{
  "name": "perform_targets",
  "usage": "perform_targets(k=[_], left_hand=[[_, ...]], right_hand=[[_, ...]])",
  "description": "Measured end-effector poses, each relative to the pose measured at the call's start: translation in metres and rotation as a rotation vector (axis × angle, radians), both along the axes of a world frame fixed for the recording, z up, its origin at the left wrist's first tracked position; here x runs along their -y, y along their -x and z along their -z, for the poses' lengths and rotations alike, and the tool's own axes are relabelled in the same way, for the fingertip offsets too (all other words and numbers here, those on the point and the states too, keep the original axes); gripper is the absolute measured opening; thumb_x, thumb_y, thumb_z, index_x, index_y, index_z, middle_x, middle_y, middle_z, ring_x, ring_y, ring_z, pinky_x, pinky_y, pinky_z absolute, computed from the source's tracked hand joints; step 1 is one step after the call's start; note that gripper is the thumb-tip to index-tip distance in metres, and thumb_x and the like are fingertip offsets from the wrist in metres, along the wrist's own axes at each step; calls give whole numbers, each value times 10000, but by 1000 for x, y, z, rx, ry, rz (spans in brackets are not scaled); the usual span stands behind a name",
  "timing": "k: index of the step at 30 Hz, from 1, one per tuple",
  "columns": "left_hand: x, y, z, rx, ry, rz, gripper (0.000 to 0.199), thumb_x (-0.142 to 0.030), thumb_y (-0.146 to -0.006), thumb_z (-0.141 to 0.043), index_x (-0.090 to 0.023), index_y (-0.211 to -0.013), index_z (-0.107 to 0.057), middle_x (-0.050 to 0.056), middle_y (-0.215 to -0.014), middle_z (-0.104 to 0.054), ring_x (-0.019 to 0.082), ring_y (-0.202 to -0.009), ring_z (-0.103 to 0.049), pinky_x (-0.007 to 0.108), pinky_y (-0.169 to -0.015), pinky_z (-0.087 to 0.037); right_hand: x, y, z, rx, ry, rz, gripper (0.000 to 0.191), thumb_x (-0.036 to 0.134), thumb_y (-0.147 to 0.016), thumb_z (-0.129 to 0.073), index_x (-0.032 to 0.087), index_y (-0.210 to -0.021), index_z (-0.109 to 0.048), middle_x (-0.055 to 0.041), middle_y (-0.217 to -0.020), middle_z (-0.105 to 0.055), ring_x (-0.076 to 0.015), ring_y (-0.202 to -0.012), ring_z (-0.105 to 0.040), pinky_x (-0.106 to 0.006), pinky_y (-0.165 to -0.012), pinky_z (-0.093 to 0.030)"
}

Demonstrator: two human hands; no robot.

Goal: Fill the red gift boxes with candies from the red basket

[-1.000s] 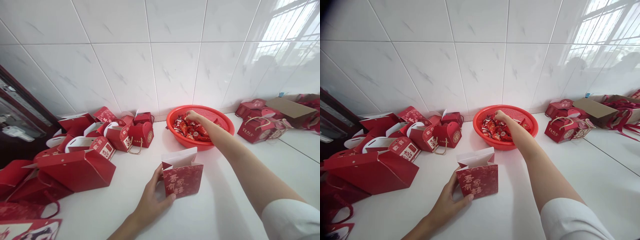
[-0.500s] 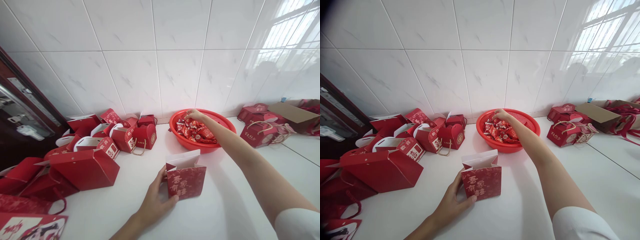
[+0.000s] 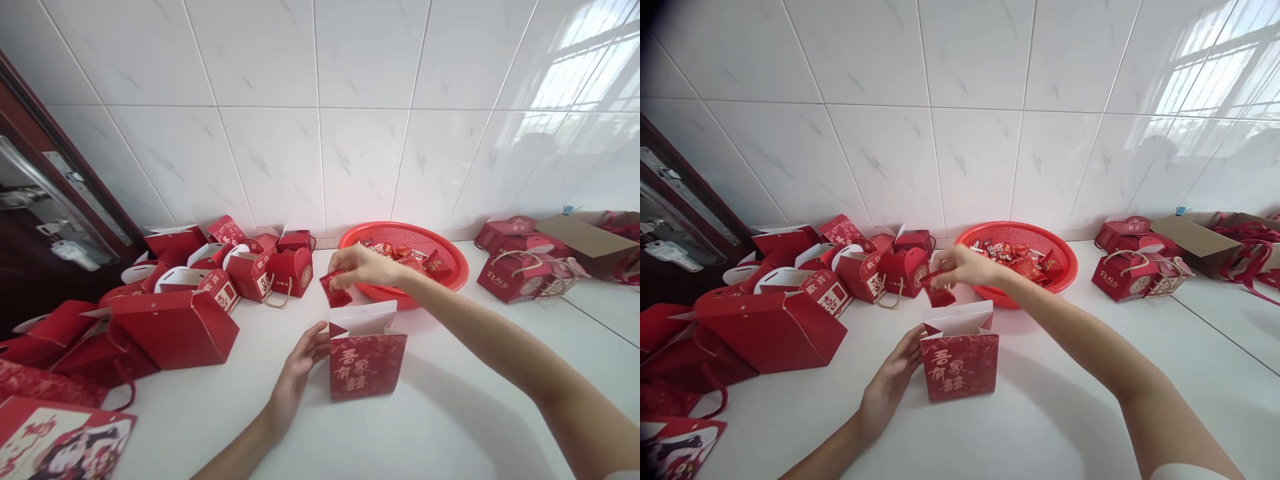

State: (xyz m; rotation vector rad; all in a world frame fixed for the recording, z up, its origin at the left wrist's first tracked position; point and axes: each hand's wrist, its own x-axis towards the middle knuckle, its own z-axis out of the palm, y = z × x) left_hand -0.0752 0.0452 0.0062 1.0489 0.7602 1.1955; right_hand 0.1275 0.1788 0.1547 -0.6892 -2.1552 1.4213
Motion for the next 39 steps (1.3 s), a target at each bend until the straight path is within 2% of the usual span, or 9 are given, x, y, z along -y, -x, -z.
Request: perform_targets(k=[6,10,13,15,17,19,24,33,39], left_hand=[[-9,-5,-12,164,175,-80,369,-478,-859,-718,-246,-1147,-729,62,-1096,-757,266,-1018,-673,388,-961,-495],[-10,-6,-15,124,254,-150,374,-463,-777,-827,-194,-1029,-767,51,-896,-763,227,-907,-672,323,-874,-522],[-10,-6,-18,99,284,-158,460,-490,-701,-880,-167,-1013,-781,62,-931,-772,225,-923,-672,296,-845,-526],[-10,-6,-20,92,293,-152,441,-494,-689,-886,-167,-968,-787,60,-932,-773,220,-905,-674,287,-818,-527],[-10,-6,-21,85,297,-152,412,-484,-701,-880,-173,-956,-790,54,-900,-770,218,-878,-676,290,-795,-525],[-10,-6,-21,81,302,-158,399,-472,-722,-866,-171,-971,-789,62,-889,-771,233,-880,-684,303,-790,-524],[-12,-4,-18,97,304,-157,350,-443,-791,-805,-151,-983,-784,95,-969,-780,263,-935,-698,325,-824,-537],[-14,-3,-17,172,371,-134,349,-446,-829,-741,-150,-1011,-778,100,-1068,-779,315,-1136,-670,393,-994,-526],[-12,-3,-21,160,375,-137,305,-419,-826,-743,-161,-986,-777,92,-1094,-779,329,-1178,-662,422,-1031,-514]], right_hand=[[11,42,38,190,16,-221,101,178,-807,-722,153,-780,-628,1,-733,-695,-120,-672,-639,-218,-610,-485],[6,45,40,201,-133,-272,49,178,-818,-704,157,-809,-660,-5,-773,-696,-128,-724,-654,-225,-659,-505],[-14,26,23,63,-261,-126,53,212,-832,-676,163,-852,-671,-29,-842,-710,-149,-801,-683,-259,-760,-534],[-34,5,12,53,-261,98,86,249,-868,-629,169,-883,-653,-49,-906,-715,-158,-833,-696,-272,-775,-543],[-56,-19,7,221,-308,374,137,270,-919,-548,182,-872,-642,-48,-943,-710,-154,-875,-690,-258,-777,-530],[-75,-42,8,359,-305,466,123,265,-873,-610,177,-791,-637,-48,-871,-701,-177,-829,-676,-265,-718,-511],[-102,-72,27,696,-196,462,299,270,-553,-896,199,-618,-613,-8,-608,-625,-189,-625,-616,-278,-574,-465],[-109,-63,39,1015,-35,375,349,252,-507,-907,214,-761,-672,-27,-653,-648,-258,-673,-666,-358,-580,-522],[-111,-62,36,1112,-22,345,395,54,-364,-866,184,-700,-704,-13,-705,-645,-282,-770,-678,-345,-607,-519]])
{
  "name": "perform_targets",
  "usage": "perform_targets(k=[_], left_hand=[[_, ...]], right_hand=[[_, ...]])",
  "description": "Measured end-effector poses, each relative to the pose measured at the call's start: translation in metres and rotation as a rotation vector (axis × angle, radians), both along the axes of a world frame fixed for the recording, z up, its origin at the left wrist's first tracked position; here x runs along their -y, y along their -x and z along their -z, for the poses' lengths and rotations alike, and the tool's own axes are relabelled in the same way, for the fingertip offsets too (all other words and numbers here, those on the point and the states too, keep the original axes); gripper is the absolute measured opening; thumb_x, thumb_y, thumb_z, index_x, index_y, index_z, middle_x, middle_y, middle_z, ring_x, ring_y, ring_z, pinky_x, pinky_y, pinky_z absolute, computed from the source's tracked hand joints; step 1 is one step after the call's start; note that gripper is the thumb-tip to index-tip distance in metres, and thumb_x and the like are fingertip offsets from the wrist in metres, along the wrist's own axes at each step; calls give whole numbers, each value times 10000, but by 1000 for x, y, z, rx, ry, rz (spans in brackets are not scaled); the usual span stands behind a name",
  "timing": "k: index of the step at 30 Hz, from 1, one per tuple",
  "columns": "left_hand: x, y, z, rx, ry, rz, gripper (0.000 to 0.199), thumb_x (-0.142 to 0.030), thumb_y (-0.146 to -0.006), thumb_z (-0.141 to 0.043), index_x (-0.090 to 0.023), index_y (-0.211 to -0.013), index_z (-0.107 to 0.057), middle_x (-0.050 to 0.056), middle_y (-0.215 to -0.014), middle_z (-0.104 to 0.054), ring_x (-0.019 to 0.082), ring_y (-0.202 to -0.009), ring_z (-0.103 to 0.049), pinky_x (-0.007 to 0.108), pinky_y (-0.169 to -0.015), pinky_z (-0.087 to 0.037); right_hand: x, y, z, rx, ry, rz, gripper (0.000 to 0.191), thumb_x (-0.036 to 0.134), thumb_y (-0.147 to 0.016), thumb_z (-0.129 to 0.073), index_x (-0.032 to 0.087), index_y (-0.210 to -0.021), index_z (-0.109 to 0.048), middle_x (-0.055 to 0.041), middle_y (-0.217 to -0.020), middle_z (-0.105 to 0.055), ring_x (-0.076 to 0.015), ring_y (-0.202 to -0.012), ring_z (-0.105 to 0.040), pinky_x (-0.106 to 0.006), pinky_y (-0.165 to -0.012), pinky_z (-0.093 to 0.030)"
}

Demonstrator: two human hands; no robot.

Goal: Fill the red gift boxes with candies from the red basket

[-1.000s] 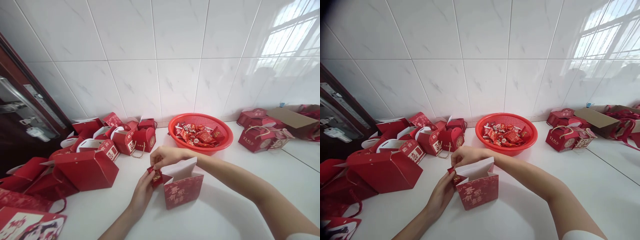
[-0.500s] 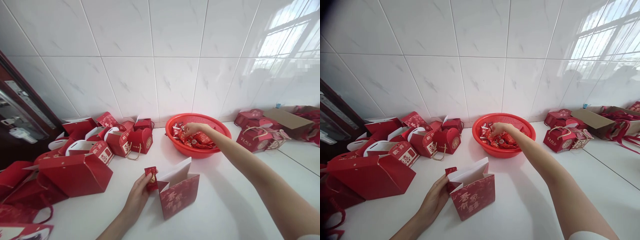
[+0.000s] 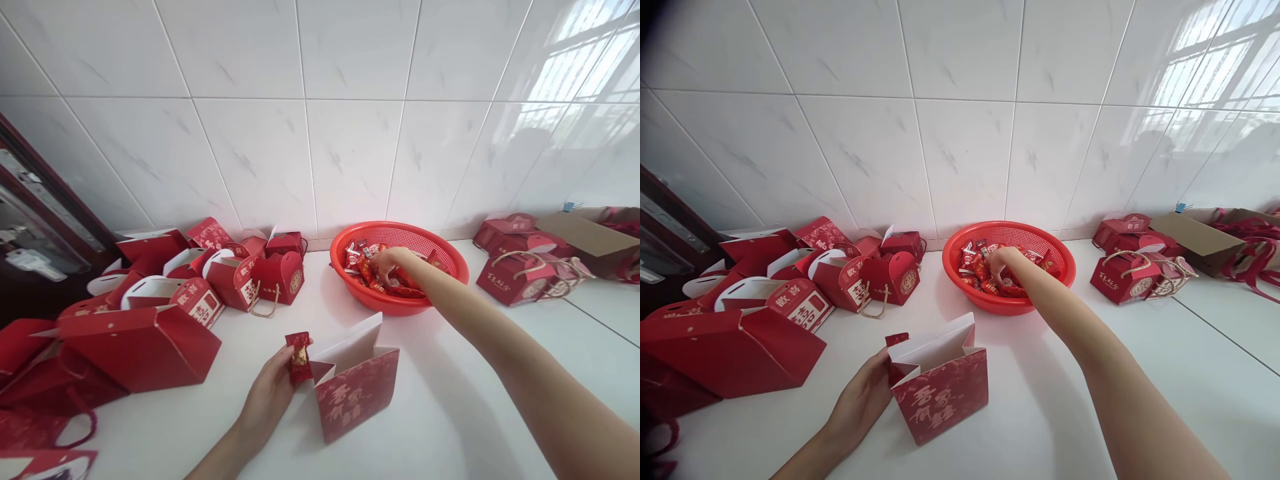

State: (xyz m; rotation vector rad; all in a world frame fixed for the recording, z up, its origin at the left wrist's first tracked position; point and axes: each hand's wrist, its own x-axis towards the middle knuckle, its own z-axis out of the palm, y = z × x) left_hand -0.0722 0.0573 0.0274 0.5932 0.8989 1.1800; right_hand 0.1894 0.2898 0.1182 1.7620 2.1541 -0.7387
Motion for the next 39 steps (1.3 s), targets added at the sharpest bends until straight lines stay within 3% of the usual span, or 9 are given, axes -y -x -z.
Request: perform_targets(k=[4,8,13,19,23,28,33,36,39], left_hand=[[-1,2,3,23,5,32,345,-442,-836,-713,-161,-1026,-775,96,-1115,-778,346,-1184,-658,448,-1035,-511],[-3,2,6,53,-40,61,376,-443,-854,-670,-166,-1091,-762,93,-1137,-775,349,-1186,-654,453,-1034,-501],[-4,-1,4,83,-68,48,314,-400,-870,-651,-169,-1055,-754,86,-1124,-775,335,-1171,-658,457,-1039,-486],[-6,-1,5,87,-80,72,293,-409,-860,-694,-158,-1002,-745,99,-1075,-768,328,-1113,-673,475,-1029,-490],[-6,-1,7,77,-68,44,258,-398,-864,-712,-160,-961,-729,88,-1000,-754,296,-1055,-672,451,-990,-507],[-7,-3,7,79,-96,35,299,-409,-836,-755,-171,-1014,-725,83,-1045,-735,283,-1084,-644,410,-946,-519],[-5,-3,8,11,-112,18,297,-399,-807,-814,-177,-989,-738,62,-945,-733,229,-972,-663,332,-892,-507],[-5,-2,10,-29,-88,37,319,-451,-812,-806,-168,-943,-736,77,-903,-745,223,-915,-671,335,-895,-496],[-5,-1,10,-63,-71,60,356,-483,-802,-806,-169,-956,-743,83,-932,-750,228,-927,-666,330,-893,-491]], right_hand=[[6,-7,-7,-86,-60,10,392,-13,-380,-824,177,-704,-713,-28,-801,-679,-257,-805,-673,-302,-616,-502],[14,-21,-21,-299,-97,-6,291,63,-545,-820,219,-775,-731,-29,-914,-721,-221,-810,-680,-276,-633,-508],[12,-27,-22,-620,-240,29,193,68,-635,-756,182,-778,-693,-13,-717,-686,-174,-650,-629,-266,-570,-468],[20,-10,-28,-881,-395,64,221,221,-673,-813,166,-804,-643,-21,-726,-686,-157,-681,-634,-279,-657,-503],[52,25,-34,-1201,-234,-112,307,333,-683,-830,165,-875,-659,-49,-796,-725,-176,-708,-677,-304,-674,-540],[103,89,-7,-1036,-10,-507,127,210,-784,-727,164,-883,-662,-11,-713,-706,-159,-674,-686,-272,-639,-538],[120,118,10,-801,-139,-782,64,100,-820,-669,142,-865,-687,-38,-786,-718,-141,-698,-664,-245,-651,-515],[101,104,-8,-849,-287,-737,60,182,-848,-667,155,-885,-706,-62,-915,-750,-162,-813,-694,-267,-751,-538],[67,72,-33,-927,-477,-492,112,247,-856,-628,163,-889,-694,-56,-905,-745,-175,-821,-691,-296,-762,-545]])
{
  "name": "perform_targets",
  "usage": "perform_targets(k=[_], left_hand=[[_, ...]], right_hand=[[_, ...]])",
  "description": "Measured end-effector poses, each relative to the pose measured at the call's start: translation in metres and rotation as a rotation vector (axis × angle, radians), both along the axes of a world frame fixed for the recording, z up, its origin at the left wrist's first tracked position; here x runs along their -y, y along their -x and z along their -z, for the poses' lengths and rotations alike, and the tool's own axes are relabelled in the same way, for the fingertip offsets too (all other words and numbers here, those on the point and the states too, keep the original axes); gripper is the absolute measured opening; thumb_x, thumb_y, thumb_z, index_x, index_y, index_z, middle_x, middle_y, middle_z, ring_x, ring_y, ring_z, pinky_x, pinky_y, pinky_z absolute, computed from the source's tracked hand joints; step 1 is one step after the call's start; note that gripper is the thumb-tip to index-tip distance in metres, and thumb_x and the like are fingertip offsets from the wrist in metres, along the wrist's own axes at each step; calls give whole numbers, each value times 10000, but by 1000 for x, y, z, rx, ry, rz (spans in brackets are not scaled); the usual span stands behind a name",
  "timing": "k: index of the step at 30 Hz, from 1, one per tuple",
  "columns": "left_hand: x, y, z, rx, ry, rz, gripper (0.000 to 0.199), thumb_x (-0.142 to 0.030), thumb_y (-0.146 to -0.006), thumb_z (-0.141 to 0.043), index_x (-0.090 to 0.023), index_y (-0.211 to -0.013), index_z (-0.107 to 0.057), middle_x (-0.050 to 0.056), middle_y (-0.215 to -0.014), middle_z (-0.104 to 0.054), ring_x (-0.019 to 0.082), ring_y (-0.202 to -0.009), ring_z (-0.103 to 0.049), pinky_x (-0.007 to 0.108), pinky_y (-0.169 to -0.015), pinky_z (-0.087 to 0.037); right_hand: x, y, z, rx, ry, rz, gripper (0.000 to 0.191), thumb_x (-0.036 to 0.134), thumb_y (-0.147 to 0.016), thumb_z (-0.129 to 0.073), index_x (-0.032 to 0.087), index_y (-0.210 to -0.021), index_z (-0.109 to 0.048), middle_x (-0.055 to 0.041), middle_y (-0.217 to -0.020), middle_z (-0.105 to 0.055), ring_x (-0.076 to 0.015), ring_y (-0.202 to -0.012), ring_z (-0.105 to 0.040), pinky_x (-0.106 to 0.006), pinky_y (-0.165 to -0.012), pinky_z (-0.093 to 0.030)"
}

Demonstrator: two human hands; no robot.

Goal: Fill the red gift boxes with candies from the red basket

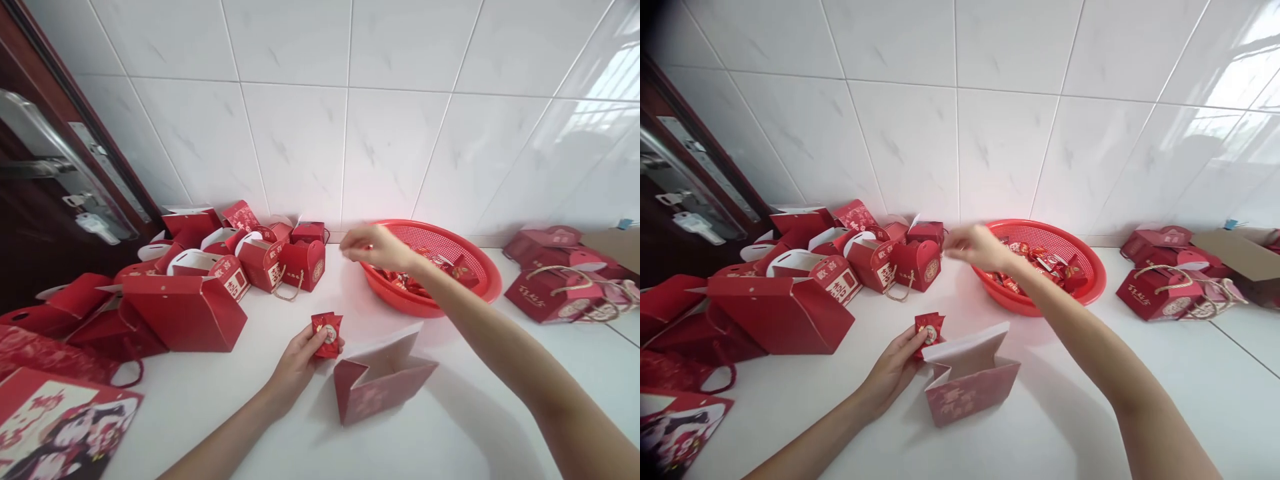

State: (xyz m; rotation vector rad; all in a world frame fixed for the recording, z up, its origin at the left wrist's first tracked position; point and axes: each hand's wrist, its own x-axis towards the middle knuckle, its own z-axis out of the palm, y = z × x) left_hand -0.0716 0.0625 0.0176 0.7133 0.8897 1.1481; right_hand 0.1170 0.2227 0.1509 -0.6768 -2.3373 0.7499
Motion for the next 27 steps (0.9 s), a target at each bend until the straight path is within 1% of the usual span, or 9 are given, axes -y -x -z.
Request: perform_targets(k=[2,3,4,8,11,15,18,22,27], left_hand=[[-1,0,-1,-1,5,10,406,-497,-775,-826,-181,-1019,-750,81,-982,-753,233,-951,-663,326,-898,-489],[-1,0,-2,0,7,16,429,-503,-763,-833,-187,-1041,-751,82,-1000,-755,236,-956,-663,326,-897,-489],[-1,0,-3,-1,10,24,441,-511,-754,-837,-191,-1046,-753,82,-1006,-757,240,-957,-663,328,-894,-489],[-1,1,-3,-15,17,17,410,-529,-740,-841,-202,-974,-763,66,-976,-743,237,-957,-648,323,-888,-488],[-2,2,-1,-12,18,14,396,-521,-738,-846,-206,-966,-773,53,-950,-715,224,-960,-627,311,-896,-488],[-2,3,0,-13,26,11,411,-511,-734,-853,-211,-1009,-786,54,-939,-691,219,-969,-604,291,-869,-494],[-2,2,-2,-18,40,-1,448,-516,-706,-872,-208,-1021,-791,61,-961,-693,225,-992,-598,288,-878,-493],[-1,1,-5,-38,52,2,445,-540,-677,-881,-208,-959,-790,50,-923,-688,209,-925,-600,283,-865,-493],[-1,2,-5,-46,38,7,380,-529,-700,-866,-208,-877,-765,25,-850,-657,191,-865,-582,274,-840,-488]], right_hand=[[-23,-25,-10,79,39,243,124,250,-864,-594,158,-886,-675,-58,-882,-733,-174,-804,-680,-286,-728,-536],[-32,-37,-11,184,68,330,114,239,-859,-583,162,-857,-667,-53,-856,-726,-170,-797,-674,-276,-717,-529],[-40,-47,-11,264,93,366,86,220,-831,-604,162,-808,-664,-48,-809,-717,-173,-772,-667,-271,-692,-518],[-48,-74,9,531,209,347,117,217,-702,-736,185,-631,-649,-14,-628,-660,-172,-640,-623,-255,-568,-458],[-41,-77,23,660,265,357,141,257,-705,-762,200,-663,-640,-16,-659,-651,-162,-597,-591,-260,-526,-424],[-33,-72,26,758,288,389,160,193,-722,-731,208,-682,-577,-15,-669,-609,-158,-592,-551,-275,-539,-404],[-32,-70,22,790,290,401,159,189,-716,-730,211,-700,-573,-25,-738,-612,-168,-626,-550,-284,-550,-398],[-35,-74,23,797,303,385,180,111,-616,-764,213,-695,-638,-30,-787,-633,-185,-674,-581,-284,-570,-407],[-48,-85,27,642,246,447,155,161,-642,-766,203,-665,-619,-18,-744,-635,-206,-751,-604,-284,-622,-423]])
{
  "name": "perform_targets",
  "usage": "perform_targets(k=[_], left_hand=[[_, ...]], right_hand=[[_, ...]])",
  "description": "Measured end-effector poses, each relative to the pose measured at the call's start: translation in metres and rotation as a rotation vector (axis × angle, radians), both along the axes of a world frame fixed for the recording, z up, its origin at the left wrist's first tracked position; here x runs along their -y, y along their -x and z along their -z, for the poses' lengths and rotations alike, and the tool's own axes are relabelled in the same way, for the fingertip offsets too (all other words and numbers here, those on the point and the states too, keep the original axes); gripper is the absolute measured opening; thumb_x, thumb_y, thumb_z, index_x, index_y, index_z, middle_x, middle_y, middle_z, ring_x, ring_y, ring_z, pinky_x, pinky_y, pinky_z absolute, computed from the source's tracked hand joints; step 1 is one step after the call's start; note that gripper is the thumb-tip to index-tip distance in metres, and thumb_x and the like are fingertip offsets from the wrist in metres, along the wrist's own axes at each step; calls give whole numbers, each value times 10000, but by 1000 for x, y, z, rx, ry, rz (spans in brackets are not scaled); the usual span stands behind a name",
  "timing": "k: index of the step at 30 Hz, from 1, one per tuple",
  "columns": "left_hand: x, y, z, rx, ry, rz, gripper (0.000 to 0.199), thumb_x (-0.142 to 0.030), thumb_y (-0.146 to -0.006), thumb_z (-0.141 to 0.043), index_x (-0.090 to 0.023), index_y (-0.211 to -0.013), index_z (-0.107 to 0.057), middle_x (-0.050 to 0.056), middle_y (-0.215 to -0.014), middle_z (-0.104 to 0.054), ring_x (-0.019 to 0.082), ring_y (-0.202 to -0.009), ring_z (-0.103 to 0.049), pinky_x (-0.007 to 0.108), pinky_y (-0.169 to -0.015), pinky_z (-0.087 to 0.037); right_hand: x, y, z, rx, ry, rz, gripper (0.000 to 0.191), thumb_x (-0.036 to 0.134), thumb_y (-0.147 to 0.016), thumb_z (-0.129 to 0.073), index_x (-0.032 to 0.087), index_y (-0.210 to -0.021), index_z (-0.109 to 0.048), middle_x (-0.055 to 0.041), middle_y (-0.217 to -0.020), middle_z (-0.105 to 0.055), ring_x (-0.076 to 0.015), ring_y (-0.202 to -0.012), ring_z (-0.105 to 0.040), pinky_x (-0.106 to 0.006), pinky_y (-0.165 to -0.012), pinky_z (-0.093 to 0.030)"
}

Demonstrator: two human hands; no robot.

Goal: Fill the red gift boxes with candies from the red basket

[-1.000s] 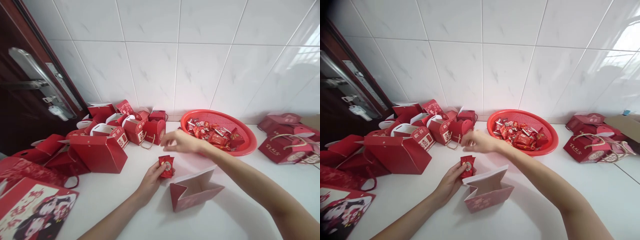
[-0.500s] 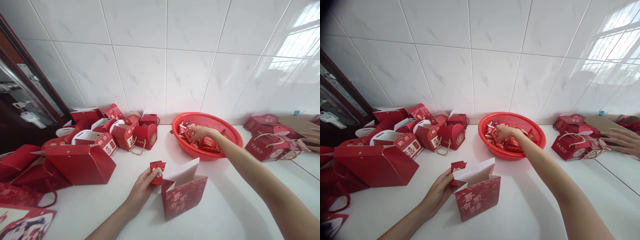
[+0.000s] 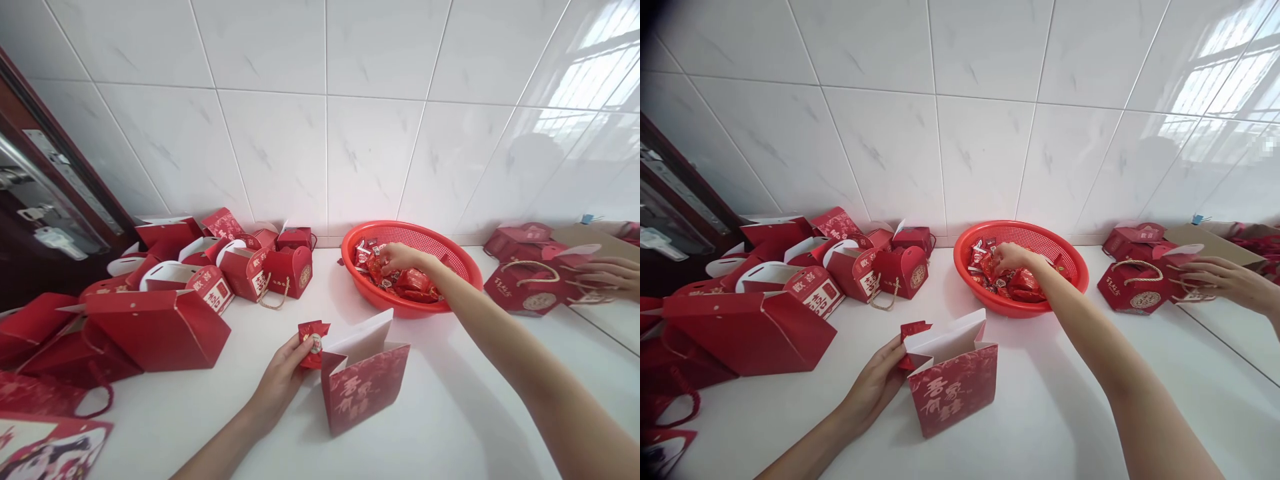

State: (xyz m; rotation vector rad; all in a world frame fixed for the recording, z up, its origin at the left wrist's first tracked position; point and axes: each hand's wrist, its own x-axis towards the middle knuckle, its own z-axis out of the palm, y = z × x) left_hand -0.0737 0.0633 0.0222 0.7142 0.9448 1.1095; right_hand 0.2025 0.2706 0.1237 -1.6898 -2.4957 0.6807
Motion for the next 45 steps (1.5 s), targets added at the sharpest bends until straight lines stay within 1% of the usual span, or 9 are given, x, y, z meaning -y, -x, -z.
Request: perform_targets(k=[4,9,14,17,19,26,33,41,45], left_hand=[[0,-1,-2,-1,-5,12,361,-526,-730,-845,-207,-876,-763,29,-855,-672,200,-866,-591,281,-831,-490],[1,-3,-6,27,-11,10,440,-521,-723,-851,-213,-1028,-776,55,-945,-717,228,-911,-623,301,-837,-494],[1,-2,-3,-4,-11,-8,399,-522,-731,-842,-197,-955,-786,47,-869,-705,220,-879,-617,302,-822,-490],[1,-1,-3,3,-13,1,395,-527,-739,-834,-199,-951,-781,49,-897,-709,225,-905,-620,312,-850,-486],[0,0,-2,0,-12,4,394,-524,-746,-830,-201,-964,-777,48,-902,-710,226,-909,-621,314,-852,-485],[0,-2,2,31,-19,-32,425,-481,-735,-859,-192,-1034,-771,55,-910,-720,224,-914,-634,318,-863,-495],[-1,-4,6,62,-57,-204,367,-466,-797,-818,-192,-1030,-744,61,-984,-737,233,-1011,-651,333,-907,-497],[0,-4,3,13,-16,-214,393,-471,-777,-827,-171,-1013,-732,86,-991,-753,271,-1027,-674,382,-945,-493],[-1,-3,2,-5,-9,-190,445,-500,-767,-829,-187,-1068,-730,77,-1023,-750,262,-1018,-671,356,-908,-509]], right_hand=[[-5,-9,-1,-147,-92,60,145,233,-736,-716,187,-678,-591,-7,-683,-611,-181,-710,-587,-276,-613,-417],[-4,-11,1,-314,-91,91,184,304,-816,-685,184,-757,-558,-11,-730,-636,-139,-645,-575,-245,-555,-430],[-10,-13,6,-386,-99,148,155,164,-766,-671,191,-760,-518,9,-700,-600,-126,-614,-578,-220,-529,-444],[-15,-17,8,-376,-118,181,177,59,-687,-635,186,-718,-517,18,-665,-583,-122,-603,-574,-214,-531,-441],[-17,-19,9,-358,-122,189,171,45,-669,-620,183,-696,-523,14,-664,-589,-123,-615,-578,-211,-538,-441],[-20,-20,14,-259,-98,163,140,136,-675,-685,183,-654,-555,9,-633,-613,-138,-636,-579,-227,-569,-433],[-21,-22,17,-170,-106,138,164,174,-692,-699,187,-601,-563,3,-600,-609,-156,-636,-574,-253,-573,-402],[-23,-22,14,-161,-83,114,96,128,-637,-733,185,-675,-666,-16,-717,-706,-169,-710,-644,-245,-625,-479],[-14,-18,16,-184,-69,124,145,112,-579,-805,206,-629,-707,-37,-722,-731,-153,-640,-662,-249,-593,-496]])
